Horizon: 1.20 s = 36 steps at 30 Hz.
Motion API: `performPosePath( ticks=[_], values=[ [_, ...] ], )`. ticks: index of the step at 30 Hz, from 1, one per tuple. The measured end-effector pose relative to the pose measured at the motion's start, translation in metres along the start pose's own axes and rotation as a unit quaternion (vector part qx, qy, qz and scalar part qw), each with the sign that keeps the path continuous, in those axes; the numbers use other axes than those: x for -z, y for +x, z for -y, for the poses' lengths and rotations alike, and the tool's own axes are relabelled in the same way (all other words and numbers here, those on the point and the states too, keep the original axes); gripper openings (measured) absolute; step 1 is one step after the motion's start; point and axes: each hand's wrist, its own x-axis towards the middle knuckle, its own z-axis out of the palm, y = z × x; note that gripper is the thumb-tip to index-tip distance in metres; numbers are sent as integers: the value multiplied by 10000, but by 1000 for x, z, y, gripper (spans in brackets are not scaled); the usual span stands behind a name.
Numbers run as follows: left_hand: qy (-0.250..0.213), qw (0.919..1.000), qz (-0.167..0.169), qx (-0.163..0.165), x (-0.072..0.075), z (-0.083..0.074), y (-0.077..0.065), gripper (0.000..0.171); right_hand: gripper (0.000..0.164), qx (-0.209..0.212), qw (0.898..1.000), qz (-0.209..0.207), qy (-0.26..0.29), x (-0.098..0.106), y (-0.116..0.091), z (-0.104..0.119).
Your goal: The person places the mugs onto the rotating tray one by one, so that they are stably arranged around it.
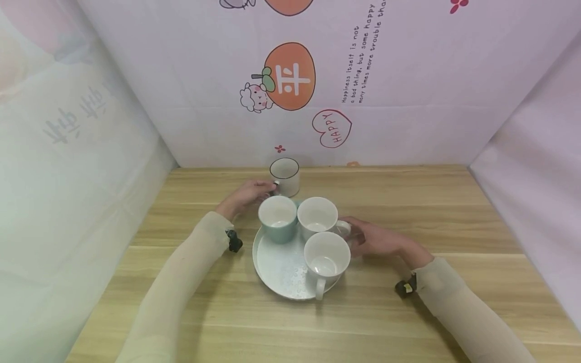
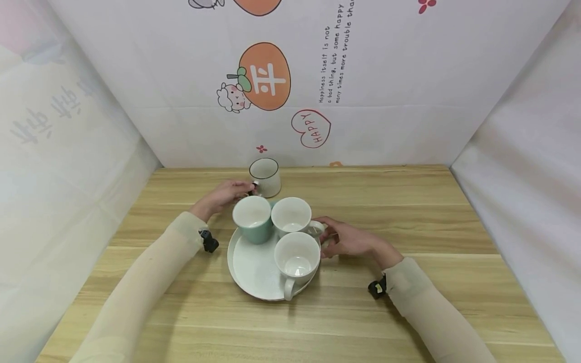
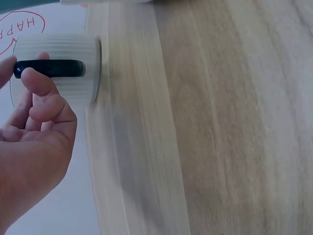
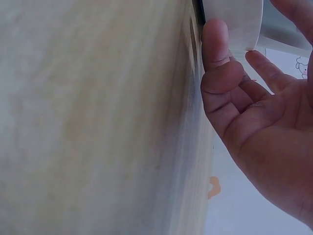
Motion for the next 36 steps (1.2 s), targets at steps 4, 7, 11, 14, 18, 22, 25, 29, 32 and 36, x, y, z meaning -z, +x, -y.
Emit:
performPosePath(
  ticks=[4,7,11,14,18,22,25,29,32,36],
  values=[
    [11,10000,-49,1,-2,-1,2,40,84,20,10000,11,40,0,0,0],
    [64,9999,-142,60,-4,-2,3,41,84,53,10000,28,59,0,0,0],
    [14,9999,-140,93,-7,-5,3,40,84,74,10000,29,49,0,-1,1],
    [-109,9999,-121,48,-8,-5,3,38,85,86,9999,39,60,0,-1,1],
    [-304,9994,-161,-28,-10,-4,3,35,84,127,9998,64,103,1,-1,0],
    [-388,9988,-282,-15,-12,-4,3,35,84,99,9999,54,114,1,-2,1],
    [-477,9981,-387,17,-14,-3,3,35,84,94,9999,56,108,1,-2,2],
    [-612,9972,-435,17,-15,-2,4,34,85,143,9998,73,120,1,-3,2],
    [-634,9969,-458,19,-15,-2,3,34,84,162,9998,71,123,1,-2,2],
    [-560,9971,-506,5,-14,-2,0,32,84,197,9998,63,70,1,-3,1]
  ],
)
